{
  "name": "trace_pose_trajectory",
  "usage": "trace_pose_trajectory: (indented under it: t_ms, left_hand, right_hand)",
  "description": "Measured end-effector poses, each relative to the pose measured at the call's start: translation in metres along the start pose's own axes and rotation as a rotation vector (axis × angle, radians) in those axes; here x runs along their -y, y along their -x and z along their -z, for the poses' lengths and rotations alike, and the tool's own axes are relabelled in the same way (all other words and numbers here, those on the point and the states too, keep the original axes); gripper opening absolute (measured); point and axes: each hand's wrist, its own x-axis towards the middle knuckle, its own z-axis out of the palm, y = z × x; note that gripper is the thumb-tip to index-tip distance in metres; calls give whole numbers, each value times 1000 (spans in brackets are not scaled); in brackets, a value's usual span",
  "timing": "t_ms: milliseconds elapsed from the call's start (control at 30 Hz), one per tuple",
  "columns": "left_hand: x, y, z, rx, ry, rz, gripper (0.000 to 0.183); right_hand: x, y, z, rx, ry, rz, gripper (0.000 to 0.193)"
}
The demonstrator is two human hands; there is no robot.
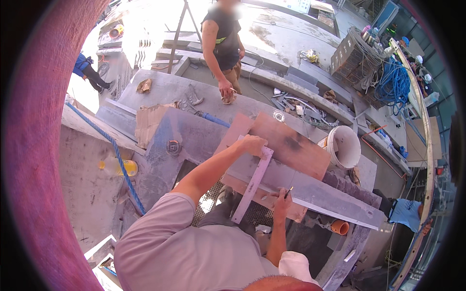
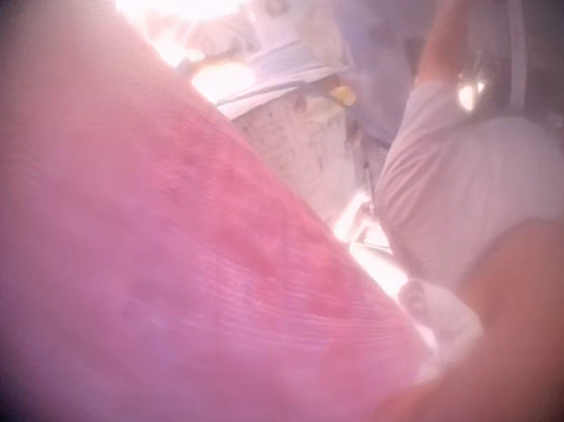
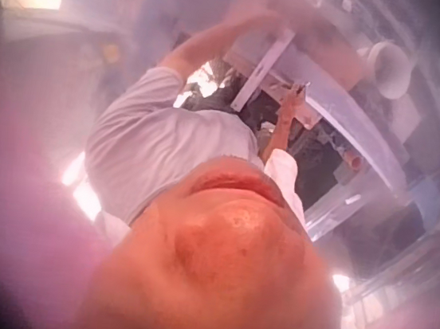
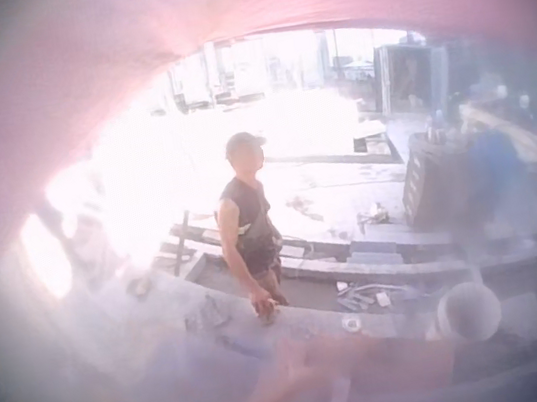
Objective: The person measures a metal sheet with a tape measure and marks it with a pencil. They then use a straightedge to draw lines and prepare the sheet for cutting. Finally, they use an angle grinder to cut along the marked lines.
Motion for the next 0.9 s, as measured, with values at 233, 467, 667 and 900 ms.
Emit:
trace_pose_trajectory:
  t_ms: [233, 467, 667, 900]
  left_hand:
    - [-5, -6, 1, 76, 12, 16, 81]
    - [6, -31, -2, 121, -34, -48, 87]
    - [14, -49, -4, 259, -42, 8, 87]
    - [-14, -49, 21, 389, -130, 55, 88]
  right_hand:
    - [24, -76, 50, 67, -147, -177, 68]
    - [12, -97, 60, 92, -143, -254, 63]
    - [16, -97, 53, 79, -105, -288, 59]
    - [14, -99, 54, 49, -95, -296, 59]
